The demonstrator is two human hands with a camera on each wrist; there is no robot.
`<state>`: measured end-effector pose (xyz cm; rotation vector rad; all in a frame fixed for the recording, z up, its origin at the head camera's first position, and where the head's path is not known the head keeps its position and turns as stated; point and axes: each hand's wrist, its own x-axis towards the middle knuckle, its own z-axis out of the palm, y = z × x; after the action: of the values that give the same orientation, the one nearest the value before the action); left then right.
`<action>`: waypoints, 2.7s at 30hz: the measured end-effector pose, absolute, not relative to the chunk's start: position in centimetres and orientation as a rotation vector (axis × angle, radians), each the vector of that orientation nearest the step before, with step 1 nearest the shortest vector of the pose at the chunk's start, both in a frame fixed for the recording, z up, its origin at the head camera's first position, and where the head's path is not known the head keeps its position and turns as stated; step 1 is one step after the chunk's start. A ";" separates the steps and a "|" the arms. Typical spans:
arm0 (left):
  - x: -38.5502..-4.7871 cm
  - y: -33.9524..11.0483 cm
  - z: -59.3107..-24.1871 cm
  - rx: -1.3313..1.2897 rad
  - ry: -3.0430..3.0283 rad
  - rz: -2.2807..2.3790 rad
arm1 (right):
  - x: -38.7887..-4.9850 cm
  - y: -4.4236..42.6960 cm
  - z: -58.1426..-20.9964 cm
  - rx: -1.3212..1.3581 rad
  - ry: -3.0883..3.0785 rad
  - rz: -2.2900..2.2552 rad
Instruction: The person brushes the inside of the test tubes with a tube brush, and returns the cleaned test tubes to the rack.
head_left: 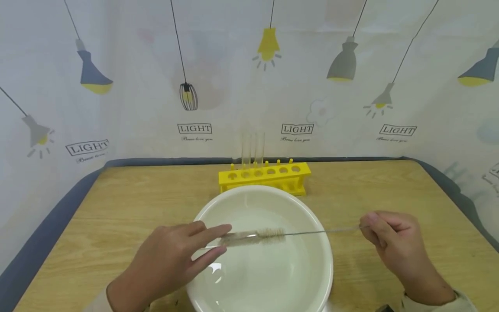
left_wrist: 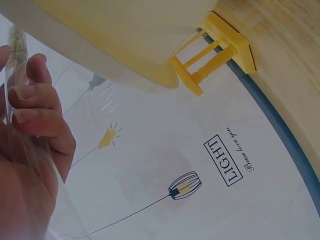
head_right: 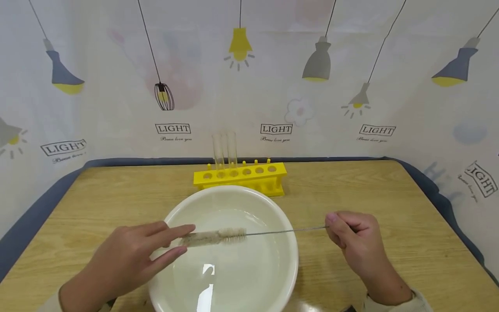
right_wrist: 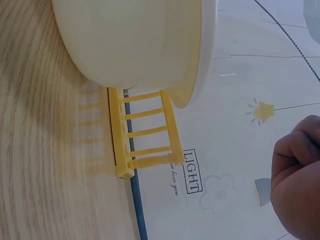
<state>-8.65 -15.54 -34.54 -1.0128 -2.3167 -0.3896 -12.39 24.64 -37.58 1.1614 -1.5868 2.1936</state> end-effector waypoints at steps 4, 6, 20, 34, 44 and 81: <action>-8.7 -15.7 -34.5 -1.015 -2.309 -0.392 | -12.6 24.9 -37.6 1.157 -1.588 2.207; -8.7 -15.7 -34.6 -1.010 -2.313 -0.387 | -12.7 25.0 -37.7 1.181 -1.573 2.220; -8.9 -15.9 -34.5 -1.025 -2.267 -0.381 | -12.8 25.1 -38.1 1.188 -1.524 2.274; -8.5 -15.7 -34.1 -1.046 -2.259 -0.369 | -12.5 24.8 -37.7 1.223 -1.709 2.183; -8.0 -15.6 -33.9 -1.080 -2.257 -0.369 | -11.7 23.7 -37.7 1.172 -1.789 2.141; -8.0 -15.2 -34.4 -1.130 -2.238 -0.366 | -8.9 20.8 -37.5 1.186 -2.290 1.879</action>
<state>-8.04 -15.17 -34.42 -1.1296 -2.2384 -0.3663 -8.91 20.80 -37.53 1.1858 -2.2900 1.8793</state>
